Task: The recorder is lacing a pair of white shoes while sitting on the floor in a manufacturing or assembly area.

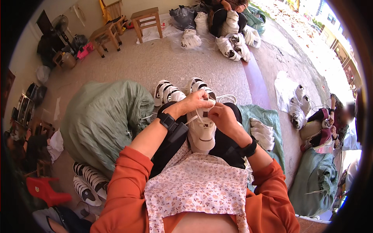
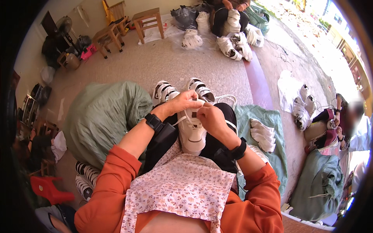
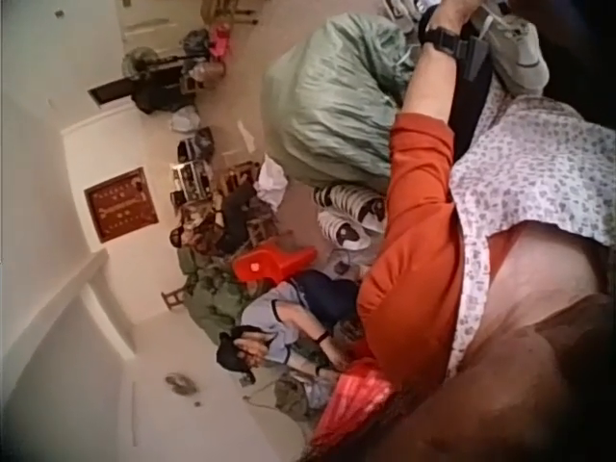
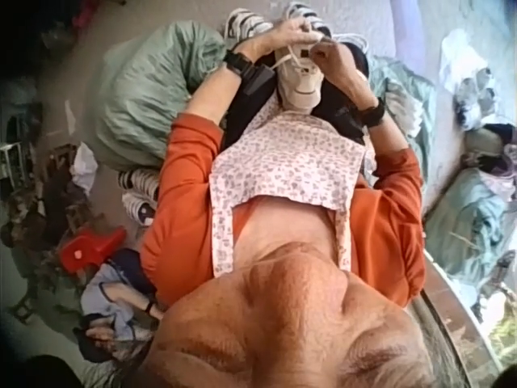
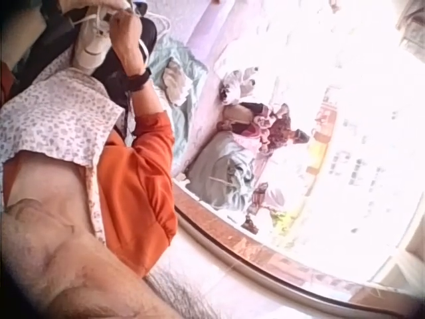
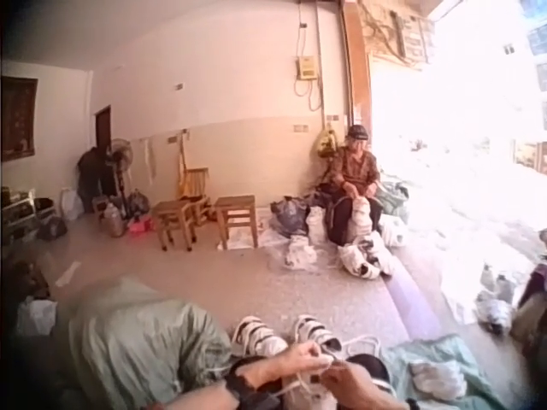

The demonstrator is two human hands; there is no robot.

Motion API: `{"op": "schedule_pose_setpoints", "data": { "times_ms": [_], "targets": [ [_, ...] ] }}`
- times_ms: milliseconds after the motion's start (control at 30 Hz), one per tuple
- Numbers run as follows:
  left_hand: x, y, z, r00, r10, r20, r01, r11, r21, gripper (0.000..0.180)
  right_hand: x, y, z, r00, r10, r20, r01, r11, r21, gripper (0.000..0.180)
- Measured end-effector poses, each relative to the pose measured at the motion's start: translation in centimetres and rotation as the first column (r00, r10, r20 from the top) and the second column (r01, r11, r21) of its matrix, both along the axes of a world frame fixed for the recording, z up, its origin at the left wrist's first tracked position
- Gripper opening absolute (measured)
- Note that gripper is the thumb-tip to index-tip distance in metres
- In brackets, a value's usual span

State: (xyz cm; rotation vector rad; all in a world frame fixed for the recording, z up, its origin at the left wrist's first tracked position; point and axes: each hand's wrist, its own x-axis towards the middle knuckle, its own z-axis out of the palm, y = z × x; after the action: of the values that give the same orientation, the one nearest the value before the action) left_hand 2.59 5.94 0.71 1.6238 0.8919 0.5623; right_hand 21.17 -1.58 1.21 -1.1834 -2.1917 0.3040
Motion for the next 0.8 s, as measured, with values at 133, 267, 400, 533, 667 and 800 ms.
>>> {"op": "schedule_pose_setpoints", "data": {
  "times_ms": [133, 267, 400, 533, 667, 800],
  "targets": [
    [0.0, 0.2, -0.3, 1.0, 0.003, -0.022, -0.002, 0.998, 0.059, 0.035, 1.1, 0.3, 0.2, 0.895, -0.059, -0.443, -0.205, 0.826, -0.525, 0.008],
    [-0.1, 0.2, -0.1, 0.997, 0.003, -0.078, 0.005, 0.995, 0.102, 0.033, 1.1, -0.1, 1.0, 0.919, -0.014, -0.393, -0.195, 0.852, -0.486, 0.011],
    [0.1, 0.3, -0.3, 0.998, 0.012, -0.065, -0.004, 0.993, 0.12, 0.032, 0.0, 0.1, 0.2, 0.903, -0.13, -0.409, -0.073, 0.893, -0.445, 0.011],
    [0.5, 0.5, -0.7, 0.997, 0.037, -0.071, -0.024, 0.984, 0.174, 0.029, -0.6, 0.5, -1.0, 0.849, -0.258, -0.461, -0.038, 0.84, -0.541, 0.014],
    [0.4, 0.0, -0.3, 0.996, 0.062, -0.072, -0.053, 0.991, 0.121, 0.026, -0.8, -1.0, 2.0, 0.992, -0.117, -0.039, 0.109, 0.982, -0.155, 0.018],
    [0.0, 0.6, -1.3, 0.997, 0.041, -0.067, -0.032, 0.991, 0.13, 0.026, -2.0, -1.3, 3.0, 0.971, 0.011, 0.237, -0.047, 0.988, 0.147, 0.017]
  ]
}}
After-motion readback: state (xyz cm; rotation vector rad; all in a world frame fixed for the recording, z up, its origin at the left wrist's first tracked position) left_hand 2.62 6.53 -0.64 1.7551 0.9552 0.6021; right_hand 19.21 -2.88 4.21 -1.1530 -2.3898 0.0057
